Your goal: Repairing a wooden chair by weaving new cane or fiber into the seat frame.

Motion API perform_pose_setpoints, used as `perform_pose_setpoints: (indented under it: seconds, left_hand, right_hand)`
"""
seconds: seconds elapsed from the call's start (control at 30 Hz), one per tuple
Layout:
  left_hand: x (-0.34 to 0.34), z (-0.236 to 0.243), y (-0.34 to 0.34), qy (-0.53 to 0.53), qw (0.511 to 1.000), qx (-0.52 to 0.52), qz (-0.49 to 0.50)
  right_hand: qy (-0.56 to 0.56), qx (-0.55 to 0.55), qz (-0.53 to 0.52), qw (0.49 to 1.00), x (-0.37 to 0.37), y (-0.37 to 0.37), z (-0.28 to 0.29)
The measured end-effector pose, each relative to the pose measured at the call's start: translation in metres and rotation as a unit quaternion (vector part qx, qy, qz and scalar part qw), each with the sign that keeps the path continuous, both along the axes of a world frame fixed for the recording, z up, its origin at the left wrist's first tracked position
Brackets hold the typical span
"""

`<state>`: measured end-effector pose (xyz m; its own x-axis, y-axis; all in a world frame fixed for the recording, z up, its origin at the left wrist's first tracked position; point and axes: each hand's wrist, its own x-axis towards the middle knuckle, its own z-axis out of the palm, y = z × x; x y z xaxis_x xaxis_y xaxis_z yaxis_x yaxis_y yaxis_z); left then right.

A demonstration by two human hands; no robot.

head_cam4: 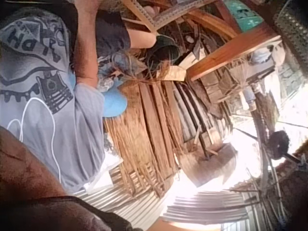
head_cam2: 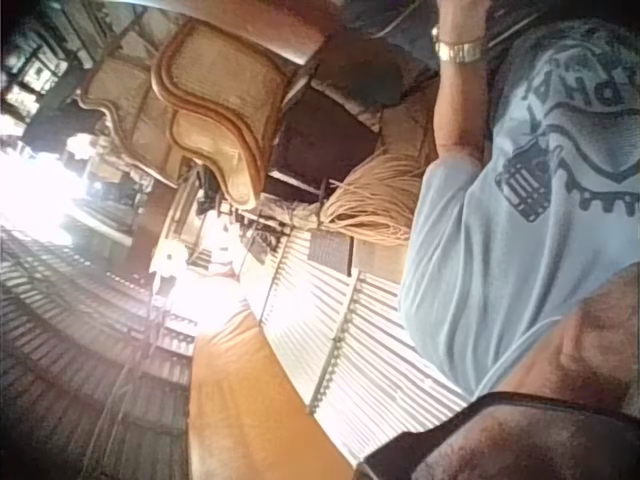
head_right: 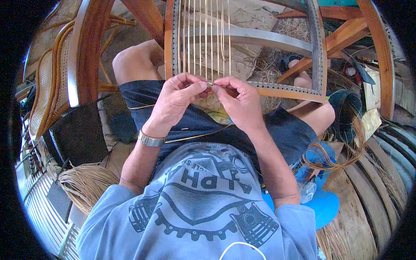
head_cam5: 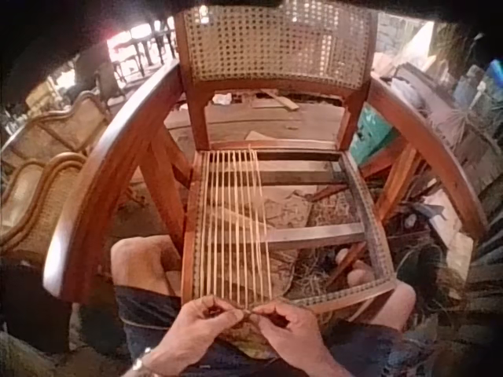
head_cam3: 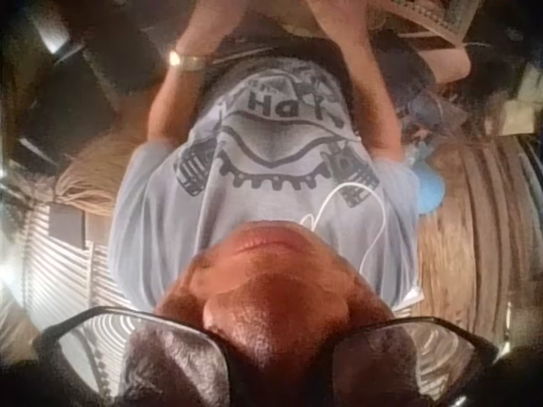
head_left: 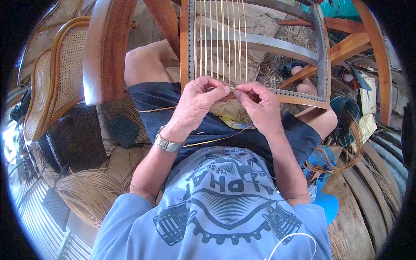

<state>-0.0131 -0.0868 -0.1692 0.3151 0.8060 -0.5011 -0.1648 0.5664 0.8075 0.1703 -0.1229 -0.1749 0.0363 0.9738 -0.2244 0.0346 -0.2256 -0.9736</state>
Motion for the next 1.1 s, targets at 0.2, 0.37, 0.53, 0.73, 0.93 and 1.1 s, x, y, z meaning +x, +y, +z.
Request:
perform_pose_setpoints:
  seconds: [0.2,0.37,0.53,0.73,0.93,1.1]
  left_hand:
    - [0.003,0.002,0.000,-0.007,0.999,-0.035,0.006]
    - [0.003,0.007,0.002,0.001,0.999,-0.038,-0.005]
    - [0.004,0.001,-0.001,-0.010,0.999,-0.047,-0.005]
    - [0.010,0.010,-0.001,-0.004,1.000,-0.031,-0.003]
    - [0.010,0.016,0.003,0.099,0.991,0.040,-0.077]
    - [0.019,0.032,0.047,0.109,0.988,0.104,-0.033]
  right_hand:
    - [0.010,-0.025,-0.026,0.999,-0.003,-0.002,-0.006]
    - [-0.047,-0.013,-0.012,0.999,-0.002,-0.004,-0.007]
    - [-0.109,-0.058,0.057,0.991,0.005,0.003,0.002]
    - [-0.003,-0.059,0.037,0.998,0.009,0.003,0.004]
    - [-0.052,0.038,0.020,0.998,0.014,-0.001,0.001]
    - [-0.025,-0.031,-0.022,0.999,0.024,-0.004,0.014]
